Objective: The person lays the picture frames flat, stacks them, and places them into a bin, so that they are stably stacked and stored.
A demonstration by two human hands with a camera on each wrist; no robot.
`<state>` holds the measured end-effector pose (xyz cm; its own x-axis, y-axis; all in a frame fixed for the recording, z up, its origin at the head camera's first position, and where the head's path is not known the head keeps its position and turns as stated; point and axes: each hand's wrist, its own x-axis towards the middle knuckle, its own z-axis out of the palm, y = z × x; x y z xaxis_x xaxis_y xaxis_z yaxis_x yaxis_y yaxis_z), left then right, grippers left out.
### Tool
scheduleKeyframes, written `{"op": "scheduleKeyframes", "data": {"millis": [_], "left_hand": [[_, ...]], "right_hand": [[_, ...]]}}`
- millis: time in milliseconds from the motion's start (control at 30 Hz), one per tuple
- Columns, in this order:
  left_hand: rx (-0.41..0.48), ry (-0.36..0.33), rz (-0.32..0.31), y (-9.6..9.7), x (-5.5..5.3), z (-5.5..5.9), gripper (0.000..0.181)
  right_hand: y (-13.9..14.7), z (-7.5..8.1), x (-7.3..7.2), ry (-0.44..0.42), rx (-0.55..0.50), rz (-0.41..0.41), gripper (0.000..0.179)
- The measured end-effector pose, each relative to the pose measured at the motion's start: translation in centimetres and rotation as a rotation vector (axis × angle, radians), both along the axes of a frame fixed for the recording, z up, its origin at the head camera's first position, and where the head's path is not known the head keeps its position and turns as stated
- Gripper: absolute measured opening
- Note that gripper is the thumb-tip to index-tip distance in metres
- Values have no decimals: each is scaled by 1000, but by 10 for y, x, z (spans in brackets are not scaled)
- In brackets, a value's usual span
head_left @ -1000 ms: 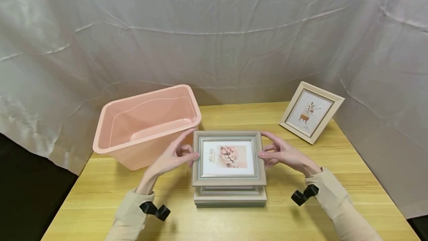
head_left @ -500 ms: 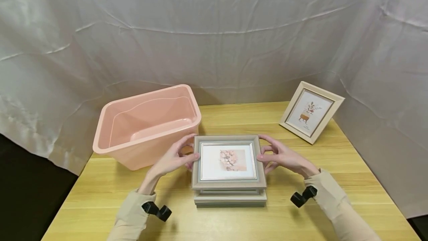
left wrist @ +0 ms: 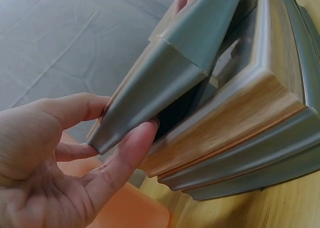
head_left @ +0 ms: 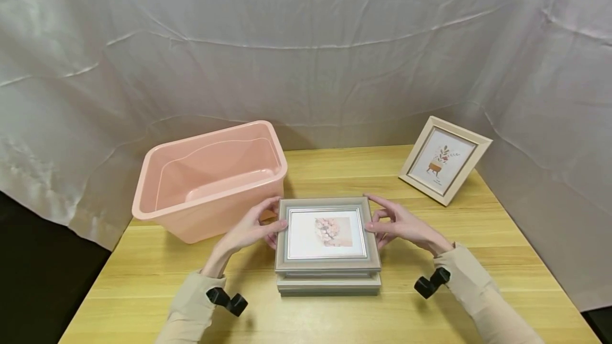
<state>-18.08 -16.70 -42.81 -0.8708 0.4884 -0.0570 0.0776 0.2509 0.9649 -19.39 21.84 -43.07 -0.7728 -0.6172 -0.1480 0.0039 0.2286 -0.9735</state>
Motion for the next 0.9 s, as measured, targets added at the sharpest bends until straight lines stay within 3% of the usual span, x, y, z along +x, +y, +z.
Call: {"op": "scheduleKeyframes", "data": {"millis": [467, 900], "left_hand": [[-19, -54, -34, 1, 1, -4, 76], [-38, -88, -38, 2, 2, -2, 78]], "right_hand": [[-1, -7, 2, 18, 66, -28, 86], [0, -9, 4, 23, 65, -30, 84]]}}
